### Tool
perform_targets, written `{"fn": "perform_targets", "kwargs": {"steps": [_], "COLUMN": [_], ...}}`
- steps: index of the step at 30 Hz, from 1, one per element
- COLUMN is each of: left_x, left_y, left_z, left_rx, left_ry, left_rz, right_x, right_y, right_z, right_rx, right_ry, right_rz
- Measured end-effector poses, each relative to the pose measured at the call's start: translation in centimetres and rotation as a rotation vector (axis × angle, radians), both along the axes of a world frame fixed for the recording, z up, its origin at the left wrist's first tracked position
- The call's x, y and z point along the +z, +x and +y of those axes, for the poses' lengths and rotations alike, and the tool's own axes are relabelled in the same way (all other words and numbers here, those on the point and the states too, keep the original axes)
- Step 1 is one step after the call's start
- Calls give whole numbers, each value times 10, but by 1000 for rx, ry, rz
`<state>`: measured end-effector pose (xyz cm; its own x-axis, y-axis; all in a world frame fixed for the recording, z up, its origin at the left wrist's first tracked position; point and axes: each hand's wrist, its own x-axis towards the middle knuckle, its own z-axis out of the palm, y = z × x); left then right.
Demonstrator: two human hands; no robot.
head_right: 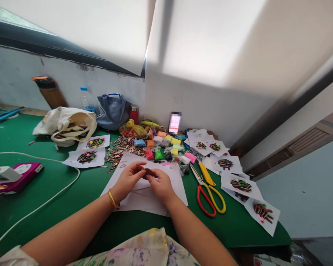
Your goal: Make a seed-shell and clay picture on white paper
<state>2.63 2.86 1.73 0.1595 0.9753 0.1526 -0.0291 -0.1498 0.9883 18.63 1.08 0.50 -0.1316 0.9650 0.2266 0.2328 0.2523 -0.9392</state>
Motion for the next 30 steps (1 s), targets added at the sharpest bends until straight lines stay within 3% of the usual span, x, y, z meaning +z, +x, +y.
{"fn": "perform_targets", "kwargs": {"steps": [4, 7, 10, 13, 18, 22, 26, 30], "left_x": [-1, 1, 7, 12, 7, 1, 3, 3], "left_y": [-1, -1, 0, 0, -1, -2, -2, -2], "left_z": [1, 1, -1, -4, -2, 1, 0, 0], "left_rx": [-14, -65, -122, -171, -31, -52, -64, -74], "left_ry": [107, 31, -68, -69, 69, 1, -85, -62], "left_rz": [136, 83, -35, -61, 116, 103, -17, -22], "right_x": [0, 0, -1, -3, -1, 2, -3, -10], "right_y": [2, 2, 3, 4, 4, 2, 3, 4], "right_z": [1, 1, 1, 3, 2, -2, 0, 5], "right_rx": [-42, -23, 38, 29, 6, 4, 28, 60], "right_ry": [3, -14, -62, -81, -32, 27, -2, -67], "right_rz": [-20, -12, 125, 210, 54, -91, -5, 155]}}
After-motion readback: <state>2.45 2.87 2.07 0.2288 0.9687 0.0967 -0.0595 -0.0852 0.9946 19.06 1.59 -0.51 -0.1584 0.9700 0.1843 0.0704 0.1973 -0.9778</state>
